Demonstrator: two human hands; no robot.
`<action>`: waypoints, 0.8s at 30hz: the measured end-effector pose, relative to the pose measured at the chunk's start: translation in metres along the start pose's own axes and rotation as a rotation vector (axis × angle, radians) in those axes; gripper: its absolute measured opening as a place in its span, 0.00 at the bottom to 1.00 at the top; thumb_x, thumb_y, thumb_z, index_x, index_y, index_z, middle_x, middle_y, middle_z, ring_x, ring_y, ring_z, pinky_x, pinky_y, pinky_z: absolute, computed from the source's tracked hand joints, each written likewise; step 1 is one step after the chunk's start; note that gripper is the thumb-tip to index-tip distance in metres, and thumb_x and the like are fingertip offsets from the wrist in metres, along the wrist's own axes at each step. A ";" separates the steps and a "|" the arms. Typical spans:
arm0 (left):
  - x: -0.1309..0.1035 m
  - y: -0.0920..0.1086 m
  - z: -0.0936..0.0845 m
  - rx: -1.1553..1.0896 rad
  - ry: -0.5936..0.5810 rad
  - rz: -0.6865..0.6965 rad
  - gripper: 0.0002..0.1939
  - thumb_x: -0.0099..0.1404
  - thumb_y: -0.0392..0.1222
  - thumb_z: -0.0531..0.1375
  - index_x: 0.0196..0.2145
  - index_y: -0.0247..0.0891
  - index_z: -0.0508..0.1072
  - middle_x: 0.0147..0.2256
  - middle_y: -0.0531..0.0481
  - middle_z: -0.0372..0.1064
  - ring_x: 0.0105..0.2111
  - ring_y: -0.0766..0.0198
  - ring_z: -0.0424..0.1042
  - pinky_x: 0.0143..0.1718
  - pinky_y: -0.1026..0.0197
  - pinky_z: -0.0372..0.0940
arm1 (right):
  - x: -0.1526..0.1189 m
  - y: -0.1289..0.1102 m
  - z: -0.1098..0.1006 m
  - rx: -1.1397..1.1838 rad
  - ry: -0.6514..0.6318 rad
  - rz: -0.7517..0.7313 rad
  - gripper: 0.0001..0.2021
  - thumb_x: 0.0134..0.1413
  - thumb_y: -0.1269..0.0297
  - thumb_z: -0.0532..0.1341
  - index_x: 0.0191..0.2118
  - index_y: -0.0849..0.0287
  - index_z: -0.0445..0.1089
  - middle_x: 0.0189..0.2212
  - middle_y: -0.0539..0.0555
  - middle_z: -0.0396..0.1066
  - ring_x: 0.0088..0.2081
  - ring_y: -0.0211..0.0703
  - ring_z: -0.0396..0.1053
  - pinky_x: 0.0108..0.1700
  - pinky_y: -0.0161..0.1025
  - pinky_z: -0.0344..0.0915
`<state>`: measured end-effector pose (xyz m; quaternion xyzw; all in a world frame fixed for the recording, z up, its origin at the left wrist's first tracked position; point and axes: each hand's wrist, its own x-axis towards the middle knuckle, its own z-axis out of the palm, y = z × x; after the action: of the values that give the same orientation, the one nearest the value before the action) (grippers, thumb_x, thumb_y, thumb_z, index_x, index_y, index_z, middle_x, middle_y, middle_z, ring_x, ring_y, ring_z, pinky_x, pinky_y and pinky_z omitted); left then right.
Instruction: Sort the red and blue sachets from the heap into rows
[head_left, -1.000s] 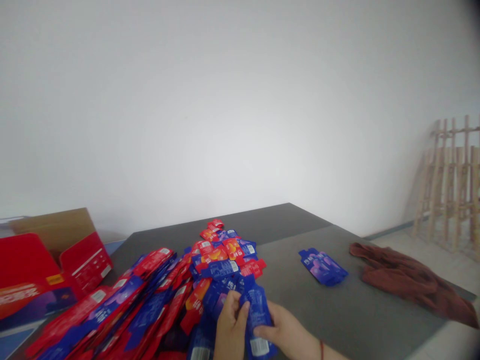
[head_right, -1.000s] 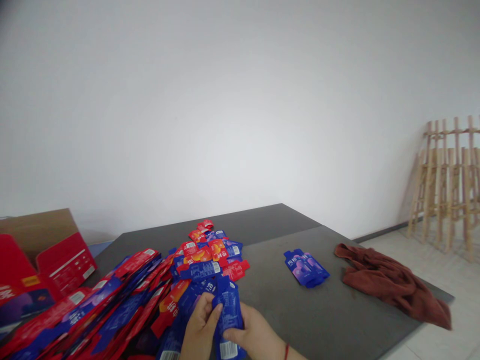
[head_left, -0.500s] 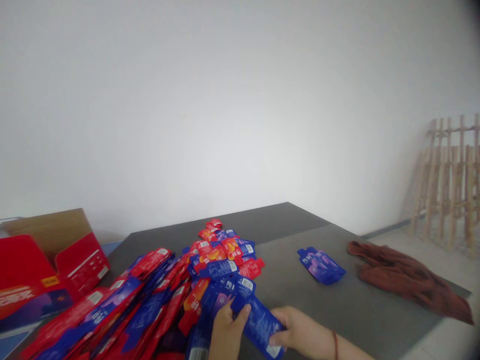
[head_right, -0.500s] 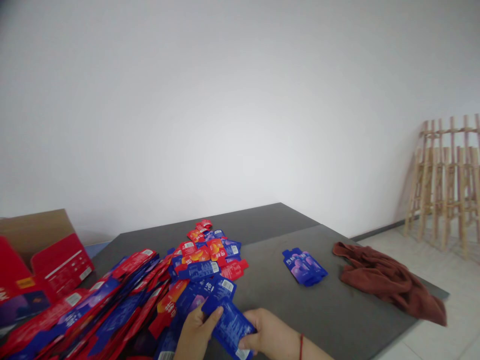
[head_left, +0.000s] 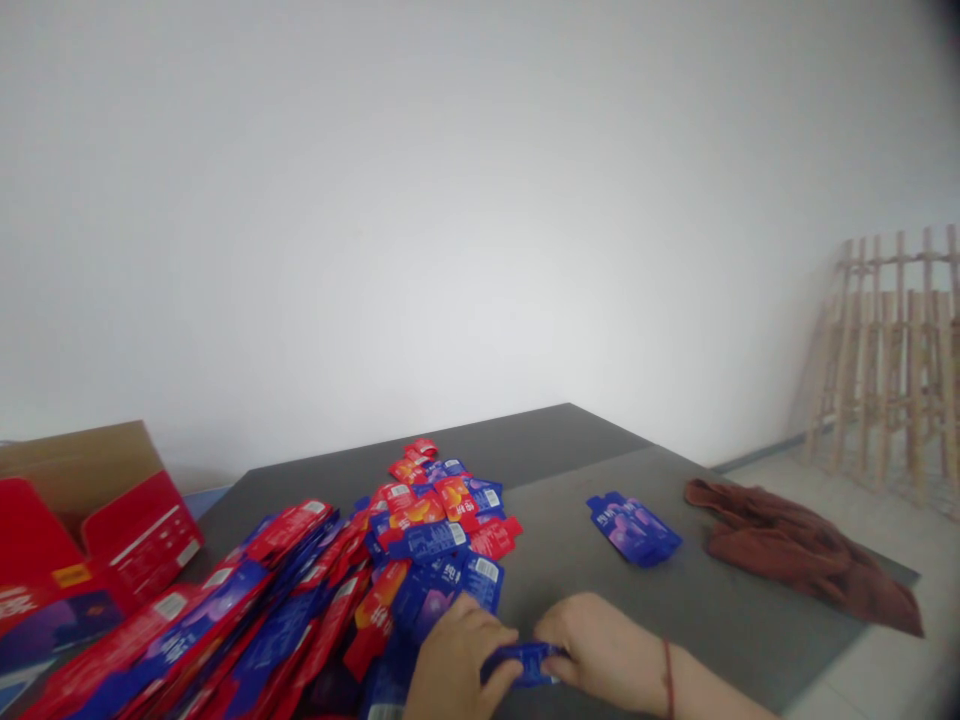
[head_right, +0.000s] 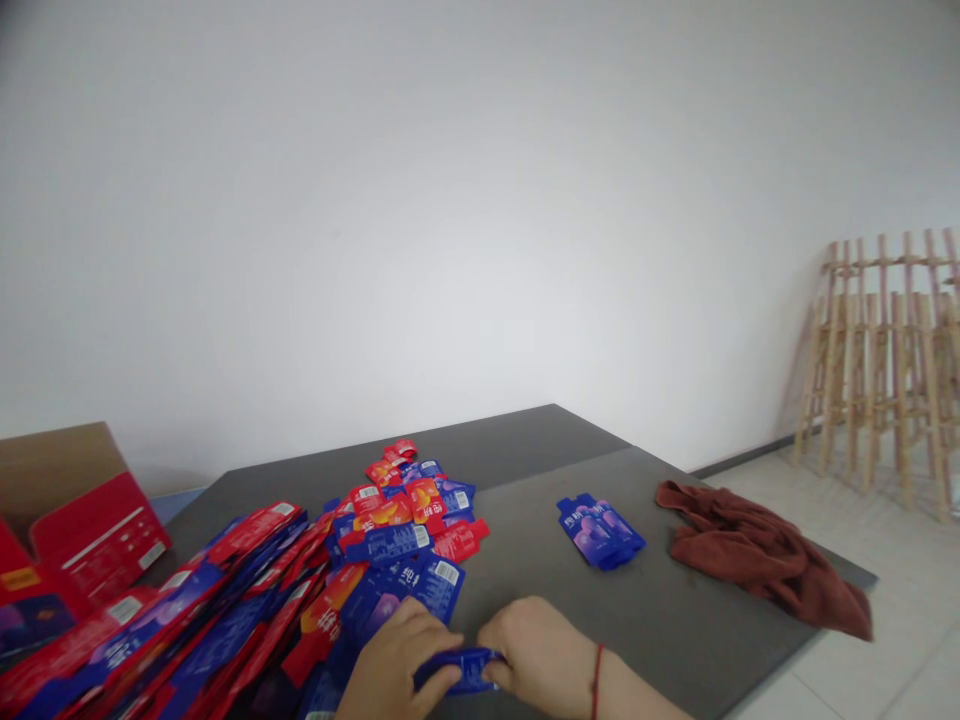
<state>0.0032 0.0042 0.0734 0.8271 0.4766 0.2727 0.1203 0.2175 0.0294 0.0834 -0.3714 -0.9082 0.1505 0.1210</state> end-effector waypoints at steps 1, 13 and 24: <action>0.000 0.001 0.002 0.025 -0.039 0.023 0.09 0.60 0.36 0.57 0.36 0.44 0.76 0.35 0.51 0.76 0.40 0.58 0.70 0.43 0.58 0.63 | 0.002 -0.003 0.001 -0.023 0.000 -0.001 0.07 0.53 0.62 0.60 0.29 0.56 0.73 0.27 0.50 0.74 0.30 0.41 0.69 0.33 0.33 0.56; -0.002 -0.004 0.004 0.052 -0.099 -0.146 0.07 0.59 0.35 0.57 0.32 0.42 0.74 0.34 0.51 0.74 0.39 0.59 0.69 0.40 0.60 0.60 | 0.002 0.011 0.012 0.338 0.022 -0.052 0.15 0.61 0.54 0.55 0.35 0.57 0.75 0.27 0.50 0.72 0.29 0.38 0.66 0.35 0.31 0.58; -0.002 -0.005 0.011 -0.136 -0.062 -0.345 0.08 0.60 0.37 0.53 0.34 0.39 0.71 0.36 0.49 0.73 0.40 0.59 0.70 0.42 0.60 0.59 | -0.005 0.032 0.025 0.837 0.027 0.119 0.17 0.43 0.54 0.67 0.37 0.60 0.70 0.26 0.46 0.65 0.27 0.35 0.60 0.29 0.30 0.58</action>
<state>0.0054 0.0057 0.0613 0.7311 0.5880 0.2537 0.2355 0.2328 0.0432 0.0481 -0.3439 -0.7439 0.5084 0.2642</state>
